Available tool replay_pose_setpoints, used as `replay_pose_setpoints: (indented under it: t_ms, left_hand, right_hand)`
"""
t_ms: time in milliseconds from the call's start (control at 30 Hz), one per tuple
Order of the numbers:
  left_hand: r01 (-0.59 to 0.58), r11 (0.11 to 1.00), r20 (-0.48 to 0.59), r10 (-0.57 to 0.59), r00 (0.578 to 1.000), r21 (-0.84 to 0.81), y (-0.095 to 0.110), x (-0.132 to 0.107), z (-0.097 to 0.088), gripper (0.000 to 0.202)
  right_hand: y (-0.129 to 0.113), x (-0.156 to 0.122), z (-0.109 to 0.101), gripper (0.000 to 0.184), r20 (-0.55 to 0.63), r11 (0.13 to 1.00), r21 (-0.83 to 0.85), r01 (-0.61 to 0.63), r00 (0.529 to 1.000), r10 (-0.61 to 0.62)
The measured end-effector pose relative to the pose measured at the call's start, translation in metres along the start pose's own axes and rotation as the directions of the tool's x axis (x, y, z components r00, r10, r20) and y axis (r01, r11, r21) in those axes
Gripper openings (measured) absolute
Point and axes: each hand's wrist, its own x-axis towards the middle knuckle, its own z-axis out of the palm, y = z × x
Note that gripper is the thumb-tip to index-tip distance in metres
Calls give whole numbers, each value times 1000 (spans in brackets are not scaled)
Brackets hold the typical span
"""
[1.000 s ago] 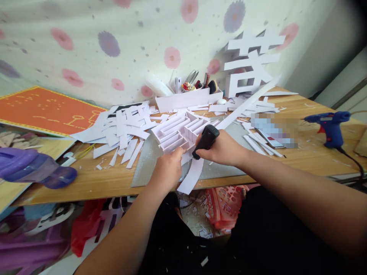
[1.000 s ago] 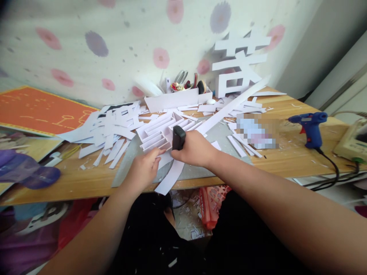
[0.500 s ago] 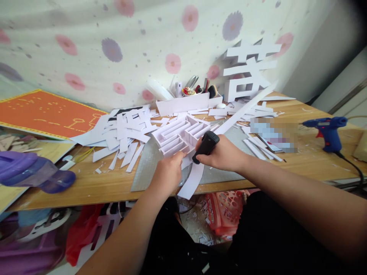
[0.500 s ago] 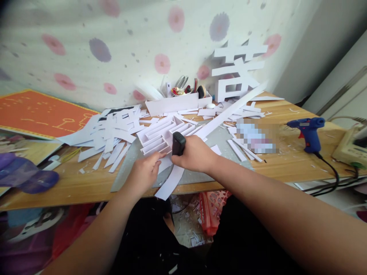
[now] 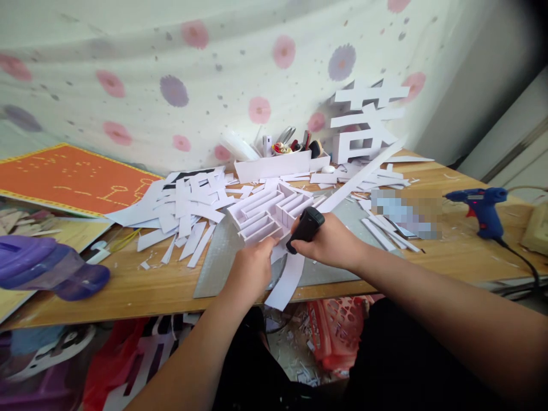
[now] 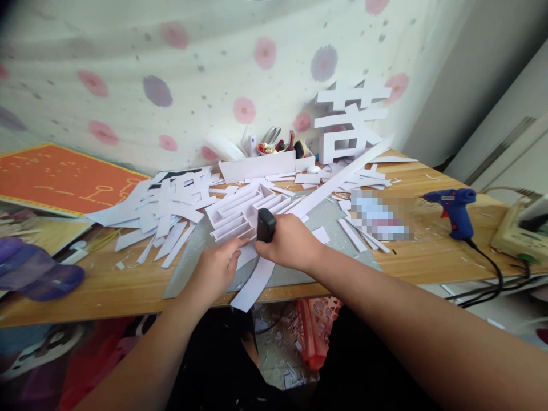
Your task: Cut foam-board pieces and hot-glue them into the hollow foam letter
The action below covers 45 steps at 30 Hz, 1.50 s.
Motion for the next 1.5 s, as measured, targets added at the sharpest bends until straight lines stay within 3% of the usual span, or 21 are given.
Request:
replay_pose_setpoints:
  t_ms: [433, 633, 767, 867, 933, 1033, 1100, 1167, 1233, 1367, 1500]
  left_hand:
    - [30, 999, 25, -30, 999, 21, 1, 1, -1, 40]
    - [42, 998, 36, -43, 998, 46, 1, 2, -1, 41]
    - [56, 996, 39, -59, 997, 69, 2, -1, 1, 40]
    - [61, 994, 26, -64, 998, 86, 3, -2, 3, 40]
    - [66, 993, 6, -67, 998, 99, 4, -3, 3, 40]
    - [68, 992, -35, -65, 997, 108, 4, -2, 1, 38]
    - [71, 991, -67, -64, 996, 114, 6, -2, -5, 39]
    - [99, 987, -103, -86, 991, 128, 8, -2, -15, 39]
    - [126, 985, -135, -110, 985, 120, 11, -3, -26, 37]
    - [177, 984, -192, -173, 966, 4, 16, -7, -45, 33]
    - [212, 957, -239, -257, 936, -198, 18, -12, -54, 23]
  right_hand:
    - [-5, -3, -5, 7, -101, 999, -13, 48, 994, -49]
    - [-10, -7, -13, 7, -166, 989, 7, 150, 975, -146]
    - [-5, -5, -33, 11, -370, 958, 22, 286, 893, -258]
    - [12, -5, -59, 12, -490, 963, -40, 266, 835, -251]
    - [25, -8, -75, 11, -428, 968, -128, 215, 869, -249]
    - [43, -16, -88, 15, -94, 899, -427, 101, 983, -155]
    - [51, -18, -86, 17, 121, 773, -630, 71, 993, 8]
    - [59, -17, -78, 19, 226, 677, -731, 84, 966, 124]
    - [68, -14, -66, 23, 261, 647, -756, 102, 953, 154]
    - [83, -8, -52, 24, 250, 665, -740, 100, 959, 133]
    - [75, -10, -57, 22, 131, 680, -732, 50, 989, 68]
